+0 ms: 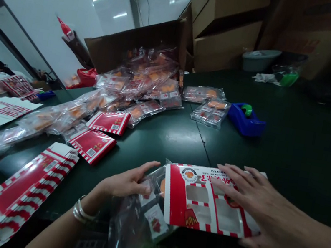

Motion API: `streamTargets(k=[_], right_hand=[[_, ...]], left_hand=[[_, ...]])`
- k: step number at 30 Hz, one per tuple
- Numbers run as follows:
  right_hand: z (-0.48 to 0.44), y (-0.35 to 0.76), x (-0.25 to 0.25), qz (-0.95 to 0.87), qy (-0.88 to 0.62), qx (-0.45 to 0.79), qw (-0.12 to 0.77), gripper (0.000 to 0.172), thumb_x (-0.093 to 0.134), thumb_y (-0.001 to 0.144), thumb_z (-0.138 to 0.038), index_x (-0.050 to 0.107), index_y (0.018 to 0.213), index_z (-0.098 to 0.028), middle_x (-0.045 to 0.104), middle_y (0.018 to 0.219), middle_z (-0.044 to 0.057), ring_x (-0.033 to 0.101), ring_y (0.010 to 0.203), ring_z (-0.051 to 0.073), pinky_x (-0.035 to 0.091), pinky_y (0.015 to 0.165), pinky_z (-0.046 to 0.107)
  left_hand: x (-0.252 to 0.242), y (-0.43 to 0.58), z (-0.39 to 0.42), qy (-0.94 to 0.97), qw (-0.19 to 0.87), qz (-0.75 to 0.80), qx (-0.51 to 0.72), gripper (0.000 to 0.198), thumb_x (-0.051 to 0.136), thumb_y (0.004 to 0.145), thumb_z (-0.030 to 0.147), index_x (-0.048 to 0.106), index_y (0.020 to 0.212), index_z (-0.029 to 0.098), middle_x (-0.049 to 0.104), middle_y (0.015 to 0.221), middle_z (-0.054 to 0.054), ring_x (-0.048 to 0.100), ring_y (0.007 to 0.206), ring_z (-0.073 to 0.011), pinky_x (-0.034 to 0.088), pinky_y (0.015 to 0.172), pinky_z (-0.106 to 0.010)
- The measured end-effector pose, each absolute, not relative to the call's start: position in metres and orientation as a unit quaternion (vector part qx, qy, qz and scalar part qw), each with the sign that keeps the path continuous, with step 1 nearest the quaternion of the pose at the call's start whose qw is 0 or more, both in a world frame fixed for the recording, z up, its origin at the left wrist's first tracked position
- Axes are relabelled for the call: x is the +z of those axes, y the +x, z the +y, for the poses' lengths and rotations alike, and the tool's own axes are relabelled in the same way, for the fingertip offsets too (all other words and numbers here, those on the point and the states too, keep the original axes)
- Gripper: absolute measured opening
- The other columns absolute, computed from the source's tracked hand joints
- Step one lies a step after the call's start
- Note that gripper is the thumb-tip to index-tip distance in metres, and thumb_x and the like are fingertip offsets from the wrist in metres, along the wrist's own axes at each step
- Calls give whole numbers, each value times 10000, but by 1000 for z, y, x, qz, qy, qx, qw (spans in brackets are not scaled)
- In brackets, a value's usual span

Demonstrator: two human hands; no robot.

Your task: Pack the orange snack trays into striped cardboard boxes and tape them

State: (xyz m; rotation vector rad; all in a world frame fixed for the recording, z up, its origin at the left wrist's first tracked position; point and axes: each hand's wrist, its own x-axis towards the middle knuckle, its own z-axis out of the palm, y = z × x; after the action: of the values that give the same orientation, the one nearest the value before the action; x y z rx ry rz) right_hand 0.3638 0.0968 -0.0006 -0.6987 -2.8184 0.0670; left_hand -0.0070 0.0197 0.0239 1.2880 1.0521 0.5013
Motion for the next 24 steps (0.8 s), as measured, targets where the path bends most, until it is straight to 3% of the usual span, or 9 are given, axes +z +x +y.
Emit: streamTargets(k=[2, 5, 10, 14, 17, 19, 22, 24], right_hand=[[99, 360, 0, -963, -240, 26, 115, 1036, 734, 556, -330, 309, 1501, -327, 360, 1516, 163, 406, 1311, 467, 324, 1008, 699], [101, 355, -4, -963, -239, 42, 119, 1019, 750, 559, -393, 337, 1490, -346, 360, 1525, 148, 413, 1304, 477, 334, 993, 711], [102, 343, -11, -965, -227, 49, 126, 1036, 768, 541, -401, 345, 1485, -348, 330, 1543, 165, 387, 1319, 500, 320, 984, 732], [108, 334, -8, -963, -243, 99, 60, 1065, 771, 552, -400, 309, 1506, -294, 340, 1525, 216, 386, 1322, 496, 316, 986, 721], [113, 336, -7, -954, -265, 140, 18, 1053, 774, 562, -463, 327, 1499, -289, 347, 1519, 211, 399, 1312, 486, 316, 997, 702], [114, 340, -8, -951, -270, 149, 20, 1046, 766, 574, -491, 323, 1501, -293, 347, 1519, 200, 387, 1320, 481, 304, 1009, 694], [112, 341, -10, -952, -263, 151, 43, 1045, 772, 563, -496, 339, 1492, -296, 365, 1510, 177, 380, 1318, 476, 301, 1019, 672], [108, 335, -9, -957, -244, 144, 62, 1051, 782, 557, -492, 340, 1490, -293, 366, 1509, 172, 383, 1312, 472, 292, 1026, 660]], left_hand=[[20, -15, 25, 529, 684, 446, 232, 761, 718, 801, 300, 342, 1463, 288, 632, 1106, -53, 602, 831, -153, 470, 735, -262], [16, -26, 31, 487, 741, 412, 207, 714, 741, 773, 303, 443, 1422, 301, 632, 1200, -57, 632, 923, -185, 494, 777, -281], [23, -14, 64, 537, 737, 399, 98, 578, 718, 791, 380, 560, 1335, 267, 704, 1042, -47, 658, 903, -214, 512, 797, -315], [32, 2, 95, 628, 643, 434, 65, 397, 689, 798, 368, 672, 1155, 194, 726, 1032, -66, 666, 886, -227, 525, 801, -338], [39, -20, 85, 671, 463, 565, 125, 331, 689, 786, 356, 691, 1074, 193, 736, 990, -55, 664, 928, -235, 514, 837, -340], [39, -45, 61, 612, 375, 675, 169, 293, 662, 802, 384, 683, 1019, 188, 729, 818, -30, 674, 795, -209, 523, 741, -314], [26, -64, 16, 461, 520, 696, 180, 335, 670, 788, 474, 651, 904, 161, 650, 598, 12, 598, 517, -140, 463, 502, -235], [14, -52, -3, 378, 633, 634, 232, 349, 743, 723, 471, 625, 797, 151, 620, 536, 23, 556, 446, -104, 419, 443, -194]])
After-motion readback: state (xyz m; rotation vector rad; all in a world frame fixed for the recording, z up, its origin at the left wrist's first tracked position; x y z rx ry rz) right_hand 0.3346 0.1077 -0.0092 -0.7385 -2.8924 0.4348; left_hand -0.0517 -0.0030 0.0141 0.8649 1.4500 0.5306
